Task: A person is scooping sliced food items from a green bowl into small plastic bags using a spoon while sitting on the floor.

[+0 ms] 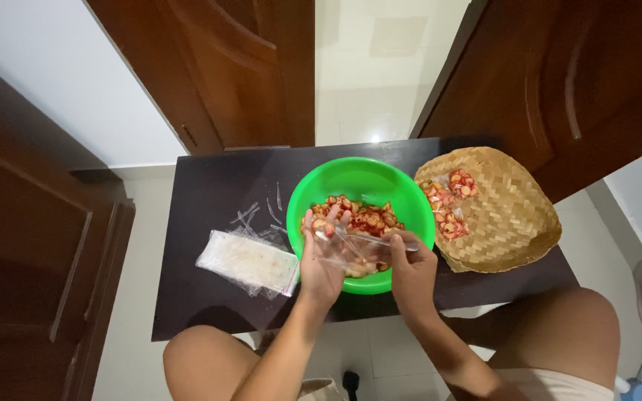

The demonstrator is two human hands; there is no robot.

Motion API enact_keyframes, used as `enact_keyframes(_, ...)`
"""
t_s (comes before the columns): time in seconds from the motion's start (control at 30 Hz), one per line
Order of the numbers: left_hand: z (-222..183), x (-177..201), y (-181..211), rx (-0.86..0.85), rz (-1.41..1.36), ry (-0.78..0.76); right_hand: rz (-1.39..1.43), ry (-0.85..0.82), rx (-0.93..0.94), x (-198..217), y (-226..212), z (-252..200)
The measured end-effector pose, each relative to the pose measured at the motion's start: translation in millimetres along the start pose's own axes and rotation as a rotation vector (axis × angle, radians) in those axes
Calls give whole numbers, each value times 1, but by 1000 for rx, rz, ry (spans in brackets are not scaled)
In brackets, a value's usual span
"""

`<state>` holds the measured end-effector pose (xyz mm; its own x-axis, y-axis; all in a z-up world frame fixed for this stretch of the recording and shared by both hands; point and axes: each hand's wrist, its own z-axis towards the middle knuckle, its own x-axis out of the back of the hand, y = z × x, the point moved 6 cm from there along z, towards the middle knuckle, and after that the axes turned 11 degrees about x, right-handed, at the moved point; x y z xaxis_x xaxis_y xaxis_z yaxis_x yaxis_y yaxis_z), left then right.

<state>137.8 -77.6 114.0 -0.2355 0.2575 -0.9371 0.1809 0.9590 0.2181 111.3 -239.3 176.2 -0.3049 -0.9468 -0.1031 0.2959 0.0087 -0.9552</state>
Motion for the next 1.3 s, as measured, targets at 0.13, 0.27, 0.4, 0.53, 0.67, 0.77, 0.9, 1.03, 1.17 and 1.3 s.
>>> enact_keyframes(0.13,1,6,-2,-6,15,30,-88,-52,43,-7,-8,-2)
enact_keyframes(0.27,9,14,-6,-3,29,26,-28,-20,41,-9,-12,-1)
enact_keyframes(0.4,-5,2,-2,4,-17,145,-80,-85,39,-8,-7,-6)
enact_keyframes(0.53,4,23,6,-19,-115,206,-108,-155,119,-7,-6,-6)
enact_keyframes(0.67,19,40,9,-39,-239,223,-278,-376,442,-18,-39,-10)
enact_keyframes(0.77,3,25,9,-3,-255,269,-343,-504,694,-21,-62,-18)
enact_keyframes(0.9,7,27,13,-11,-282,253,-399,-543,798,-21,-59,-21)
enact_keyframes(1.03,14,33,21,-68,-297,219,-253,-301,812,1,-64,-27)
enact_keyframes(1.17,14,32,36,-72,-357,17,-103,-24,413,39,-44,-26)
enact_keyframes(1.3,22,59,36,-83,-419,165,-209,100,426,50,-30,-3)
